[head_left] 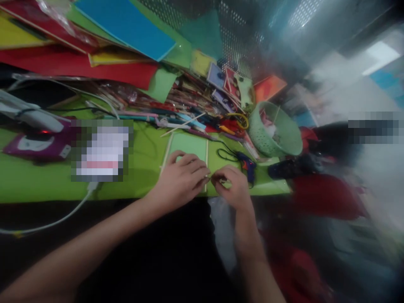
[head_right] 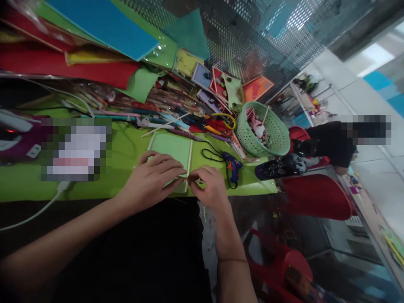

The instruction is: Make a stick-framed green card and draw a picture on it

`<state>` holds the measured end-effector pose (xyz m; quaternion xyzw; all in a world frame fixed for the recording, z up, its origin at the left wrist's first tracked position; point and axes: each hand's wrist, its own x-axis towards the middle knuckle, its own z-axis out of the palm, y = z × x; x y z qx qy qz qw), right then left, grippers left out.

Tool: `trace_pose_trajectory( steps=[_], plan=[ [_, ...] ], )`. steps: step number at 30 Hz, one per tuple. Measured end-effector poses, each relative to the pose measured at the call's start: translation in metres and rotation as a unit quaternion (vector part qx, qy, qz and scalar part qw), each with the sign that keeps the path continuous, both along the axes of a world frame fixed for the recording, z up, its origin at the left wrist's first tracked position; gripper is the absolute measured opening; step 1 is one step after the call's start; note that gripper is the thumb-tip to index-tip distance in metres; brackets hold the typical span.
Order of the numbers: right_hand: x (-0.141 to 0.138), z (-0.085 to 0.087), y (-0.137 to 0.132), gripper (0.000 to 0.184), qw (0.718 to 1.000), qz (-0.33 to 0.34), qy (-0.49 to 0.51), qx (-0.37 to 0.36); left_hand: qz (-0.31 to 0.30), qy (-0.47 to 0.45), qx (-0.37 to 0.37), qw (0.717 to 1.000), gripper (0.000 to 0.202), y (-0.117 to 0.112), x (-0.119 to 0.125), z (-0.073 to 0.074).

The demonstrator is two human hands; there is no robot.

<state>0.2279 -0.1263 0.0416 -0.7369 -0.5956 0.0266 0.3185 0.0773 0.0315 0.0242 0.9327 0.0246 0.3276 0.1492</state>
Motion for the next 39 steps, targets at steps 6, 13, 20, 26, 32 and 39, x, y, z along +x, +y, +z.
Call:
trace_pose_trajectory(
  steps=[6, 13, 20, 26, 32, 39],
  plan=[
    [0.015, 0.008, 0.011, 0.010, 0.999, -0.023, -0.030, 0.036, -0.009, 0.015, 0.037, 0.999, 0.011, 0.009, 0.033, 0.001],
    [0.029, 0.010, 0.025, 0.009, 0.998, -0.038, -0.043, 0.010, -0.037, 0.059, -0.012, 0.997, 0.009, 0.023, 0.054, -0.001],
    [0.083, 0.020, 0.055, 0.028, 0.995, -0.058, 0.076, -0.007, 0.005, 0.022, -0.147, 0.989, 0.012, 0.048, 0.066, -0.011],
    [0.139, -0.004, 0.116, 0.035, 0.945, -0.216, -0.145, -0.196, 0.023, -0.020, -0.281, 0.959, 0.015, 0.071, 0.057, -0.014],
    [0.148, -0.018, 0.139, 0.032, 0.942, -0.243, -0.144, -0.182, 0.005, -0.053, -0.362, 0.931, 0.016, 0.073, 0.054, -0.015],
    [0.162, 0.009, 0.121, 0.014, 0.954, -0.289, -0.057, -0.062, -0.007, -0.084, -0.439, 0.895, 0.018, 0.073, 0.053, -0.016]
  ],
)
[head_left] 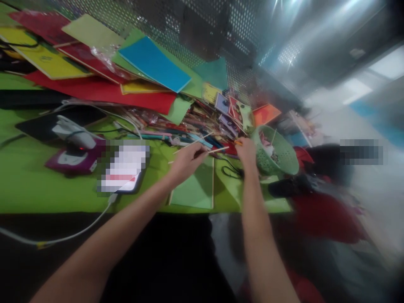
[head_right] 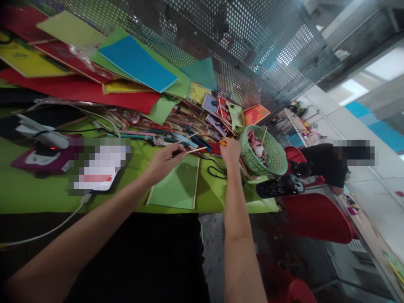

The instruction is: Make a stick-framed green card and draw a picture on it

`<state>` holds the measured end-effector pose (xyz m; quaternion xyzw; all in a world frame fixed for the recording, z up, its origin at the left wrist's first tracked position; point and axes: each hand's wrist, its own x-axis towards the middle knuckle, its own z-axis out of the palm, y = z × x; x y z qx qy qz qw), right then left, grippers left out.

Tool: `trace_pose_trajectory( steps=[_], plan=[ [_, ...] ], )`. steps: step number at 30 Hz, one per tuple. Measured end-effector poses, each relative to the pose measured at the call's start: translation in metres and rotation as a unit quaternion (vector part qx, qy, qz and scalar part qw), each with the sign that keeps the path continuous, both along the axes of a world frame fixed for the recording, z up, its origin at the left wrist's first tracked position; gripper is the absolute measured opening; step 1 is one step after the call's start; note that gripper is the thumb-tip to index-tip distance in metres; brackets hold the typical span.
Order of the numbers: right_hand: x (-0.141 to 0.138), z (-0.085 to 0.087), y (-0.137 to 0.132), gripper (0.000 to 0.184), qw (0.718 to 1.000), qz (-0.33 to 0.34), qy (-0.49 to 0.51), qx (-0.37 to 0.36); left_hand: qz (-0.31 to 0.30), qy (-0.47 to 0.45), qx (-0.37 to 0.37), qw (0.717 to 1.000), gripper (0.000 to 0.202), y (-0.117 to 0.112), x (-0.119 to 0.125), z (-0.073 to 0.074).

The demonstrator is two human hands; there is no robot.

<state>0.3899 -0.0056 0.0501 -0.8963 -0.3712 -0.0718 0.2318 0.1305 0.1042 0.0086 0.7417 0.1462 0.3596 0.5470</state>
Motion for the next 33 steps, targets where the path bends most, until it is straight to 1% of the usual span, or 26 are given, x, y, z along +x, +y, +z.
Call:
trace_pose_trajectory(
  steps=[2, 4, 6, 8, 9, 10, 11, 12, 13, 14, 15, 17, 19, 21, 24, 27, 30, 33],
  plan=[
    [0.003, 0.008, -0.004, 0.007, 0.997, -0.010, 0.035, 0.063, -0.002, -0.009, -0.029, 1.000, 0.019, 0.001, 0.000, -0.001],
    [0.002, 0.014, -0.005, 0.005, 0.989, -0.013, 0.072, 0.128, -0.007, -0.018, -0.056, 0.998, 0.018, 0.002, -0.001, -0.003],
    [-0.004, 0.018, -0.006, 0.007, 0.975, -0.003, 0.110, 0.192, -0.009, -0.027, -0.079, 0.996, 0.018, 0.003, -0.001, -0.003],
    [-0.016, 0.020, -0.008, 0.013, 0.951, 0.036, 0.180, 0.249, -0.008, -0.037, -0.097, 0.995, 0.018, 0.004, -0.001, -0.002],
    [-0.024, 0.020, -0.010, 0.018, 0.930, 0.068, 0.235, 0.274, -0.007, -0.044, -0.104, 0.994, 0.018, 0.004, -0.001, -0.001],
    [-0.033, 0.019, -0.012, 0.022, 0.897, 0.109, 0.308, 0.298, -0.008, -0.051, -0.111, 0.993, 0.018, 0.005, -0.001, 0.000],
    [-0.042, 0.017, -0.014, 0.024, 0.857, 0.147, 0.379, 0.317, -0.010, -0.059, -0.116, 0.991, 0.018, 0.005, -0.001, 0.000],
    [-0.051, 0.014, -0.015, 0.024, 0.819, 0.173, 0.434, 0.333, -0.013, -0.066, -0.121, 0.990, 0.018, 0.005, -0.001, 0.001],
    [-0.060, 0.011, -0.017, 0.023, 0.788, 0.184, 0.473, 0.349, -0.018, -0.073, -0.125, 0.989, 0.018, 0.005, -0.001, 0.001],
    [-0.068, 0.007, -0.017, 0.021, 0.766, 0.182, 0.498, 0.362, -0.023, -0.078, -0.129, 0.988, 0.018, 0.004, 0.000, 0.001],
    [-0.076, 0.003, -0.018, 0.020, 0.751, 0.174, 0.516, 0.372, -0.028, -0.081, -0.132, 0.987, 0.018, 0.003, 0.000, 0.000],
    [-0.089, -0.005, -0.017, 0.020, 0.733, 0.162, 0.540, 0.381, -0.035, -0.088, -0.134, 0.986, 0.016, 0.001, 0.001, 0.000],
    [-0.102, -0.010, -0.016, 0.021, 0.732, 0.170, 0.539, 0.380, -0.039, -0.091, -0.132, 0.986, 0.011, -0.001, 0.002, -0.001],
    [-0.114, -0.013, -0.015, 0.024, 0.744, 0.187, 0.523, 0.373, -0.043, -0.092, -0.126, 0.987, 0.008, -0.003, 0.002, 0.000],
    [-0.133, -0.014, -0.012, 0.036, 0.758, 0.215, 0.508, 0.348, -0.038, -0.098, -0.126, 0.986, 0.009, -0.003, 0.003, 0.000],
    [-0.150, -0.014, -0.008, 0.046, 0.755, 0.249, 0.513, 0.324, -0.045, -0.106, -0.137, 0.984, 0.009, -0.005, 0.005, 0.000],
    [-0.153, -0.010, -0.004, 0.049, 0.756, 0.251, 0.521, 0.307, -0.044, -0.108, -0.154, 0.981, 0.009, -0.004, 0.006, -0.003],
    [-0.141, 0.001, 0.002, 0.045, 0.770, 0.250, 0.492, 0.318, -0.022, -0.103, -0.173, 0.979, 0.008, 0.001, 0.005, -0.004]
  ],
)
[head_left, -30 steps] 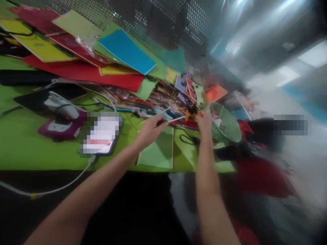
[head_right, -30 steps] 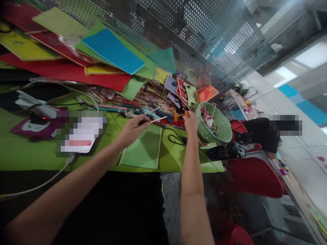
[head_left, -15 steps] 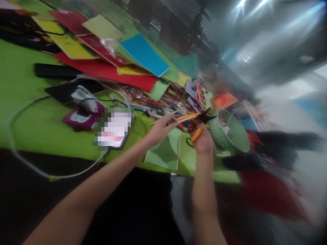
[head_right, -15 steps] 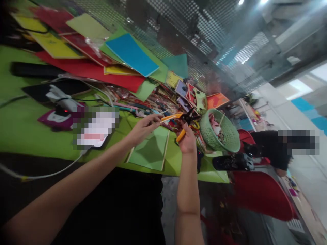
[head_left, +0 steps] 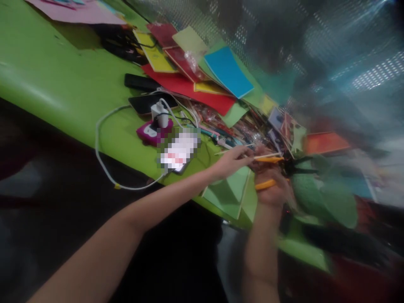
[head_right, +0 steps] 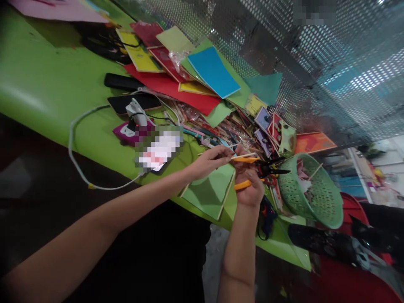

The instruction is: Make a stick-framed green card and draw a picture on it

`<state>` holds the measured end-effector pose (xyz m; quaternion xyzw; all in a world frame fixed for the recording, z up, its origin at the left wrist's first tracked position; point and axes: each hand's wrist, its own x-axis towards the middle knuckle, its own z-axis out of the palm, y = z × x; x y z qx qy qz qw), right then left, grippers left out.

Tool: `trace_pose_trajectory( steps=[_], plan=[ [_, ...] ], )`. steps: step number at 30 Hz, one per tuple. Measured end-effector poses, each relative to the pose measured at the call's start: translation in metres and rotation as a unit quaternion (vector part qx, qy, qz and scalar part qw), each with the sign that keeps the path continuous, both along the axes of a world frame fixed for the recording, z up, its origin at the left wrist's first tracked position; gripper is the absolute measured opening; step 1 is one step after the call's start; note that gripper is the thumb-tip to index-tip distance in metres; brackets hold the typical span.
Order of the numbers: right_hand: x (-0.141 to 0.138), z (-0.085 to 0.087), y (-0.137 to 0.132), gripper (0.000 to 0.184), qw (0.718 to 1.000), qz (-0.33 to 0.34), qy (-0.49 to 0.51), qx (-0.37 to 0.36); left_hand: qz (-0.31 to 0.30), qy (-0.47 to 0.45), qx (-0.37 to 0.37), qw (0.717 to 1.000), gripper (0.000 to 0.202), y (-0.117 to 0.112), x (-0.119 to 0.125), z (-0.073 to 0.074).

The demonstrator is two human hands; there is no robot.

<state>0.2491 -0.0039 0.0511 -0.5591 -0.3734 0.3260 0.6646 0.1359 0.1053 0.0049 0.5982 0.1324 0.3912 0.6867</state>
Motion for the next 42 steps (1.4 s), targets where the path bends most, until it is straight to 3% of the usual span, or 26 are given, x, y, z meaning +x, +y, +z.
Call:
trace_pose_trajectory(
  steps=[5, 11, 16, 27, 42],
  plan=[
    [0.027, 0.012, 0.005, 0.039, 0.995, -0.022, -0.102, 0.006, 0.030, 0.006, -0.032, 0.999, 0.013, 0.009, -0.008, 0.004],
    [0.036, -0.018, 0.001, 0.032, 0.980, -0.072, -0.164, -0.087, 0.035, 0.015, -0.030, 0.999, 0.017, 0.007, -0.010, 0.004],
    [0.033, -0.032, -0.003, 0.031, 0.965, -0.024, -0.213, -0.151, 0.046, 0.043, 0.011, 0.998, 0.018, 0.003, -0.008, 0.004],
    [0.024, -0.036, 0.001, 0.028, 0.929, 0.022, -0.326, -0.173, 0.082, 0.094, 0.131, 0.983, 0.007, -0.003, -0.003, -0.002],
    [0.017, -0.027, 0.002, 0.035, 0.885, 0.004, -0.385, -0.260, 0.096, 0.144, 0.171, 0.970, 0.007, -0.003, -0.003, -0.004]
  ],
)
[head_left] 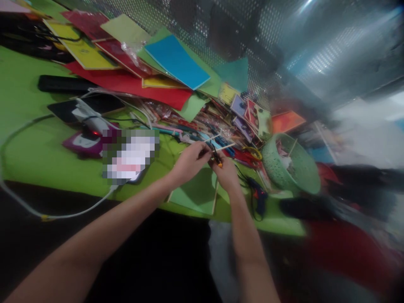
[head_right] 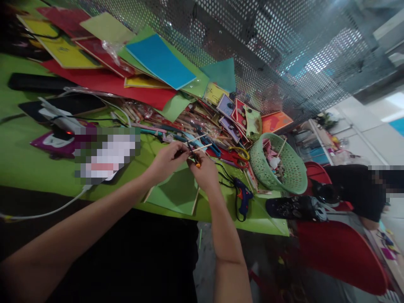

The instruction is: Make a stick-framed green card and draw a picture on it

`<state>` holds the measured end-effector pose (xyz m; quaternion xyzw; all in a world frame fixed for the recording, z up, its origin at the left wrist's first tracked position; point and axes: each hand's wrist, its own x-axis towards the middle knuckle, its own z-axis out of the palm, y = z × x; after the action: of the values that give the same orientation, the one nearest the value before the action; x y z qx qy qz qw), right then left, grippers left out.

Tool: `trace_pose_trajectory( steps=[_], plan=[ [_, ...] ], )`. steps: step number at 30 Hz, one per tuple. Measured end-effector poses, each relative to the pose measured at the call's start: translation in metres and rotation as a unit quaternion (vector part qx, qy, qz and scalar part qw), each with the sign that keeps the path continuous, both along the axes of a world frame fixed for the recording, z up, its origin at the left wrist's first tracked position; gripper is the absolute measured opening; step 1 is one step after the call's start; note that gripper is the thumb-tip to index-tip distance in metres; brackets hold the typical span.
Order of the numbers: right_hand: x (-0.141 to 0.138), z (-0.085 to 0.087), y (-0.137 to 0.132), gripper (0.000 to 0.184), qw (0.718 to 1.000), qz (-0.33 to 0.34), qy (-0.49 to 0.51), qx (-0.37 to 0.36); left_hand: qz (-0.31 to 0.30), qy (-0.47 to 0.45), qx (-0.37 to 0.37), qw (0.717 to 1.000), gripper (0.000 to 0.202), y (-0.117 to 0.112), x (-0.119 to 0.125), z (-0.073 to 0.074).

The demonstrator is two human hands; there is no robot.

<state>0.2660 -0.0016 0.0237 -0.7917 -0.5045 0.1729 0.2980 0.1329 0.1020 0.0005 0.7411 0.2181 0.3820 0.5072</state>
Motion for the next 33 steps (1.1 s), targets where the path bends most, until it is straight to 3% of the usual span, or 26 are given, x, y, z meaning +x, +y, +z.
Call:
trace_pose_trajectory(
  steps=[9, 18, 21, 27, 33],
  plan=[
    [0.002, -0.002, 0.001, 0.026, 0.999, -0.022, -0.038, 0.026, -0.010, -0.004, 0.004, 1.000, 0.009, 0.000, 0.000, -0.006],
    [0.002, -0.002, 0.001, 0.034, 0.997, -0.048, -0.055, 0.025, 0.004, -0.003, -0.015, 1.000, 0.009, -0.002, -0.002, -0.006],
    [0.004, -0.002, 0.001, 0.033, 0.998, -0.042, -0.017, 0.036, 0.001, -0.005, -0.013, 1.000, 0.009, -0.001, -0.001, -0.006],
    [0.017, -0.015, 0.001, 0.030, 0.986, 0.034, 0.152, 0.058, -0.004, 0.003, -0.009, 1.000, 0.011, -0.002, -0.002, -0.006],
    [0.021, -0.020, 0.000, 0.030, 0.983, 0.034, 0.173, 0.054, -0.004, 0.023, -0.005, 1.000, 0.011, -0.003, -0.003, -0.002]
  ],
)
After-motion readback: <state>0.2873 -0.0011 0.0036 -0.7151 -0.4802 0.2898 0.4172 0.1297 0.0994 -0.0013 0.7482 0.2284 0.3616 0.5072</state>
